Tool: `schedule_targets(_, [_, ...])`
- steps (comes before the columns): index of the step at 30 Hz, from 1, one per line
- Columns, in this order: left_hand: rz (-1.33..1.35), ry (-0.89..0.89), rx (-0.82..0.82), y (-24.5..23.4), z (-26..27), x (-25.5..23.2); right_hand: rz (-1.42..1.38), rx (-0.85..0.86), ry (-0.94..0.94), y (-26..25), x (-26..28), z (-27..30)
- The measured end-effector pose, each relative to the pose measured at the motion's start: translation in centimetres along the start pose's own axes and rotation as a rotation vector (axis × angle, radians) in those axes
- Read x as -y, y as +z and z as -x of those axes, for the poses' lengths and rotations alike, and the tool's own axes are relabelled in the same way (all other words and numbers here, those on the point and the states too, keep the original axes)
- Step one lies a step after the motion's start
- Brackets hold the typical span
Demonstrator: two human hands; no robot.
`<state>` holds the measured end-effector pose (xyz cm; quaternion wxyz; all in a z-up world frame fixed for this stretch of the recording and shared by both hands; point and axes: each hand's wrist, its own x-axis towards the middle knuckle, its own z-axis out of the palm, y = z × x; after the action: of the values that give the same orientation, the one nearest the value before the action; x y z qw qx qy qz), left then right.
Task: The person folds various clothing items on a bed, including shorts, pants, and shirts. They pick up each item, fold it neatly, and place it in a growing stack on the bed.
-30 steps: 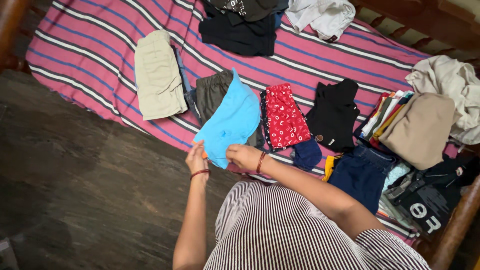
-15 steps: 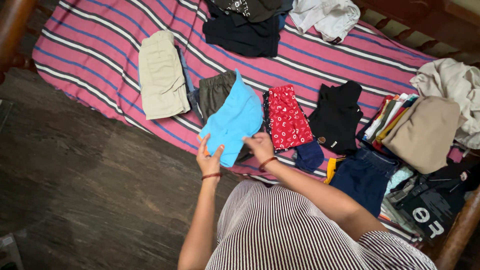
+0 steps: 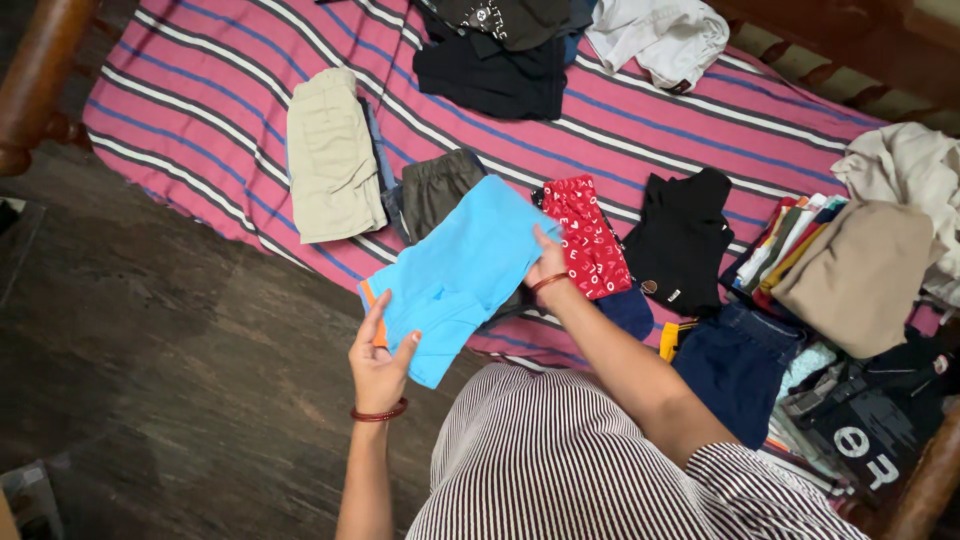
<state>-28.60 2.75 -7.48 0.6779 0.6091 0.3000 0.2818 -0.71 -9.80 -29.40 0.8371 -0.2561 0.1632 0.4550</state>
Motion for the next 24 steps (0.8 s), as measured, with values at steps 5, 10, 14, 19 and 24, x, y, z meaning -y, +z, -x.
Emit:
schedule_targets(5, [0.074, -0.114, 0.086, -1.5, -1.8, 2.7, -0.040, 0.186, -0.203, -0.7, 5.3, 1.0])
schedule_targets(10, [0.084, 0.012, 0.135, -1.6, -6.3, 10.4, -0.164, 0.081, -0.292, 1.6, 9.4, 2.5])
schedule_targets(14, [-0.059, -0.115, 0.144, -1.9, -8.4, 17.1, 0.081, -0.116, -0.131, 2.8, 9.9, 3.0])
schedule_targets(19, [-0.115, -0.229, 0.144, -2.1, -8.8, 20.0, 0.102, -0.170, -0.380, 3.6, 11.4, 4.4])
schedule_targets(24, [-0.723, -0.390, 0.176, 0.4, -7.9, 18.6, -0.007, -0.215, -0.494, 1.1, 11.2, 6.7])
